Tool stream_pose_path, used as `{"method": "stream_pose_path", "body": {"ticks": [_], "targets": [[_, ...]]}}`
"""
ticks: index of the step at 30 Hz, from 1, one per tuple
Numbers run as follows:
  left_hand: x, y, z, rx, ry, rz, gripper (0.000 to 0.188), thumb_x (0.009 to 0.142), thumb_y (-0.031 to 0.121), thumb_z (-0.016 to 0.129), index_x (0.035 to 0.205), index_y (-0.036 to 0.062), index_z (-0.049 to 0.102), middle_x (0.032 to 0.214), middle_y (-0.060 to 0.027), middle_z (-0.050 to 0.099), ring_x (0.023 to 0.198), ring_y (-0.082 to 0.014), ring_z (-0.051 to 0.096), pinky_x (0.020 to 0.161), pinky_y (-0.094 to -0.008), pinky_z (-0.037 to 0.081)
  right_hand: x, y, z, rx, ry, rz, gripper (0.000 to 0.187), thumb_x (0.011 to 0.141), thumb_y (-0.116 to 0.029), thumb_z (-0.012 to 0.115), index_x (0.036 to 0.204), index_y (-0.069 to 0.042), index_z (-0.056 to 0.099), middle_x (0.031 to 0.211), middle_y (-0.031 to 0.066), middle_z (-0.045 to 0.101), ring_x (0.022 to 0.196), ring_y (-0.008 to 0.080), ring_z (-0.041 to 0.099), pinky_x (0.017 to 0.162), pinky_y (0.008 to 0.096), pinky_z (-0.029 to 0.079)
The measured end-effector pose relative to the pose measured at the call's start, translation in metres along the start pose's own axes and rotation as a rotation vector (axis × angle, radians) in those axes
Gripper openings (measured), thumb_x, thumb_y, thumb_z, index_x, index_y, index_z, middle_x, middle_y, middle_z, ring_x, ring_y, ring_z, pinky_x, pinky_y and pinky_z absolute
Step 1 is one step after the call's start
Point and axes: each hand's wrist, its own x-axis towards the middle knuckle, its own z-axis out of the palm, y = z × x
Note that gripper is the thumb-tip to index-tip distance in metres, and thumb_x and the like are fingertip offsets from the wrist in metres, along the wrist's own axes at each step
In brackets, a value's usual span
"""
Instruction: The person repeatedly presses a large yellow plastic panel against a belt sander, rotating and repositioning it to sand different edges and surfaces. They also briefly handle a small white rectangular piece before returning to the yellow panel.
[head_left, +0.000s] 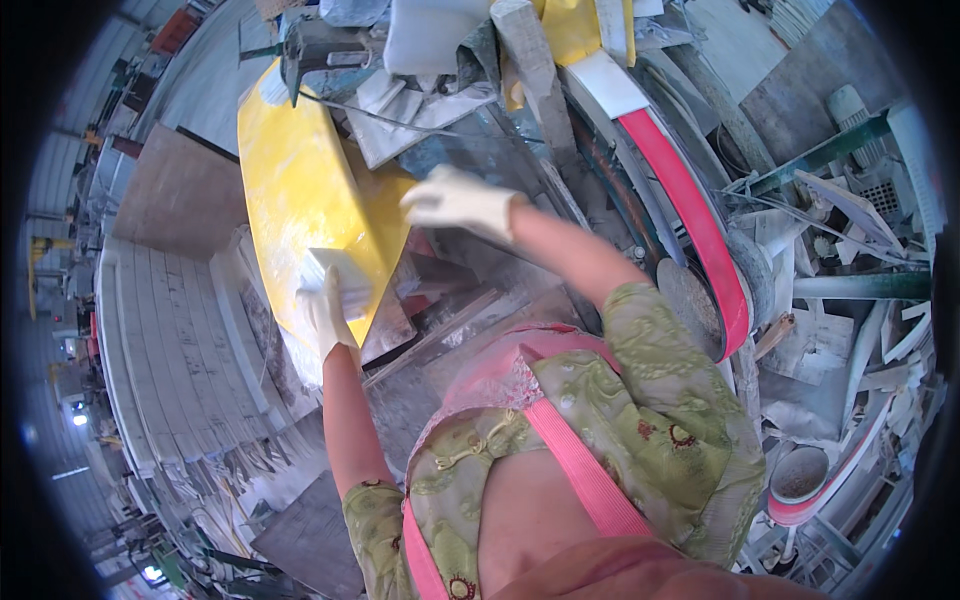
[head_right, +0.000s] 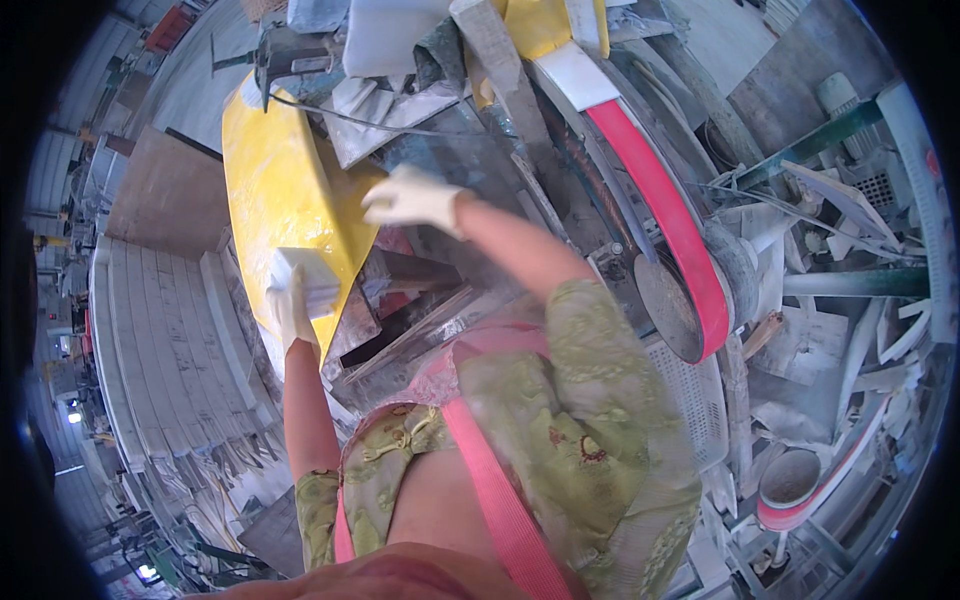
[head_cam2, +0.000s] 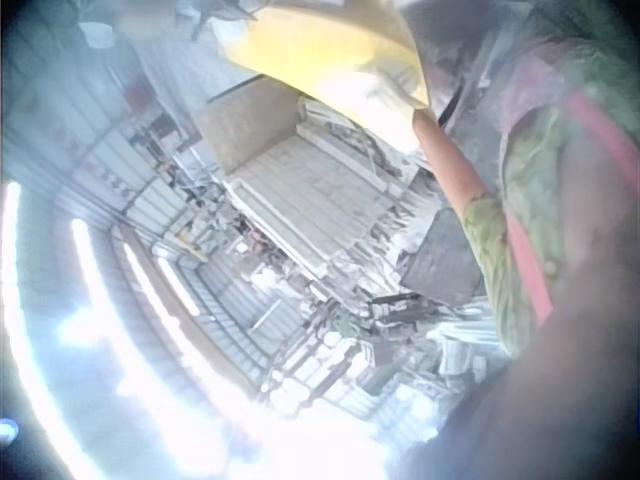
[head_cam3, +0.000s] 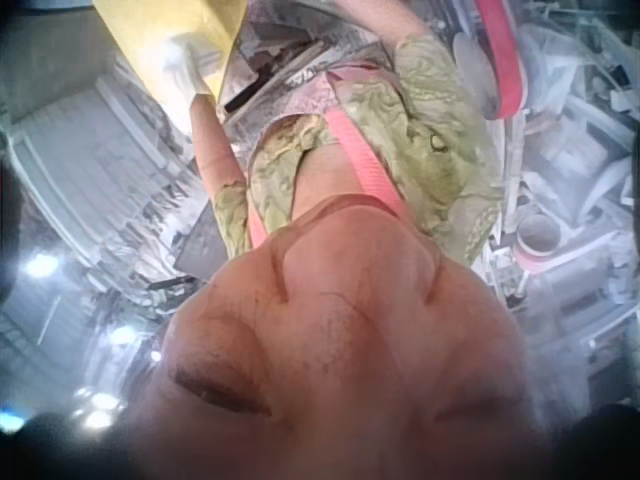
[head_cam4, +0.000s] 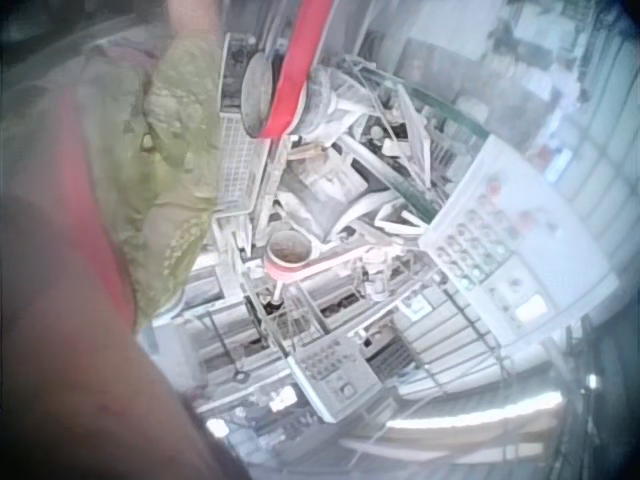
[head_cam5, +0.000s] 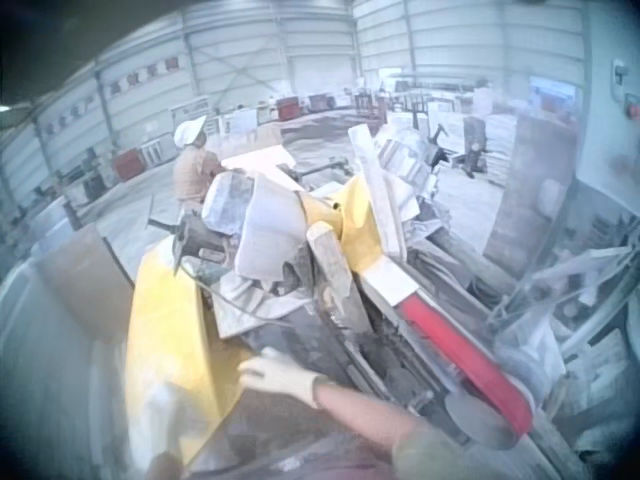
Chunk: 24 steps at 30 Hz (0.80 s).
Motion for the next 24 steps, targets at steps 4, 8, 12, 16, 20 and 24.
{"method": "stream_pose_path", "body": {"ticks": [4, 8, 12, 16, 20, 24], "targets": [[-0.005, 0.003, 0.01, -0.21, -0.073, -0.083, 0.052, 0.094, 0.027, 0.071, 0.128, -0.006, 0.047, 0.094, -0.0202, 0.068, 0.066, -0.0261, 0.071, 0.05, -0.0365, 0.055, -0.054, 0.089, -0.132, -0.255, 0.583, 0.424, 0.037, 0.09, -0.039, 0.056, 0.105, -0.009, 0.073, 0.104, 0.023, 0.07, 0.097, 0.0421, 0.066, 0.085, 0.0471, 0.052], [0.015, -0.014, 0.02, -0.039, 0.025, -0.063, 0.058, 0.096, 0.028, 0.068, 0.133, -0.0077, 0.041, 0.105, -0.029, 0.069, 0.062, -0.0304, 0.072, 0.051, -0.0396, 0.055, -0.089, 0.163, -0.21, -0.863, 0.758, 0.591, 0.051, 0.091, -0.055, 0.06, 0.104, -0.007, 0.07, 0.107, 0.0165, 0.071, 0.105, 0.0363, 0.064, 0.092, 0.0464, 0.048], [0.056, -0.054, 0.012, 0.417, 0.177, 0.14, 0.077, 0.089, 0.041, 0.073, 0.136, -0.0131, 0.044, 0.121, -0.0343, 0.063, 0.1, -0.0399, 0.069, 0.084, -0.0454, 0.056, -0.073, 0.203, -0.23, -0.864, 0.625, 0.909, 0.068, 0.083, -0.067, 0.065, 0.12, -0.009, 0.066, 0.131, 0.0133, 0.061, 0.126, 0.0315, 0.053, 0.104, 0.0494, 0.04], [0.085, -0.097, 0.002, 0.392, 0.16, 0.095, 0.092, 0.083, 0.052, 0.075, 0.139, -0.0154, 0.045, 0.134, -0.0356, 0.056, 0.133, -0.0449, 0.051, 0.11, -0.0447, 0.041, -0.052, 0.215, -0.224, -0.785, 0.611, 1.011, 0.076, 0.076, -0.066, 0.073, 0.123, -0.007, 0.065, 0.135, 0.0148, 0.057, 0.129, 0.0302, 0.049, 0.106, 0.0519, 0.037], [0.088, -0.102, 0.006, 0.362, 0.241, 0.171, 0.078, 0.082, 0.047, 0.078, 0.128, -0.0107, 0.054, 0.121, -0.0287, 0.063, 0.114, -0.0366, 0.062, 0.096, -0.0451, 0.049, -0.058, 0.211, -0.223, -0.889, 0.62, 0.905, 0.074, 0.076, -0.059, 0.078, 0.121, -0.001, 0.065, 0.123, 0.0153, 0.064, 0.119, 0.0306, 0.057, 0.102, 0.05, 0.04], [0.069, -0.078, 0.006, 0.372, 0.197, 0.134, 0.08, 0.081, 0.049, 0.078, 0.129, -0.0103, 0.054, 0.121, -0.0278, 0.064, 0.114, -0.0363, 0.062, 0.097, -0.0444, 0.048, -0.072, 0.199, -0.228, -0.897, 0.581, 0.845, 0.07, 0.076, -0.057, 0.078, 0.114, 0.0, 0.068, 0.116, 0.0161, 0.068, 0.115, 0.0308, 0.061, 0.099, 0.0471, 0.044]]}}
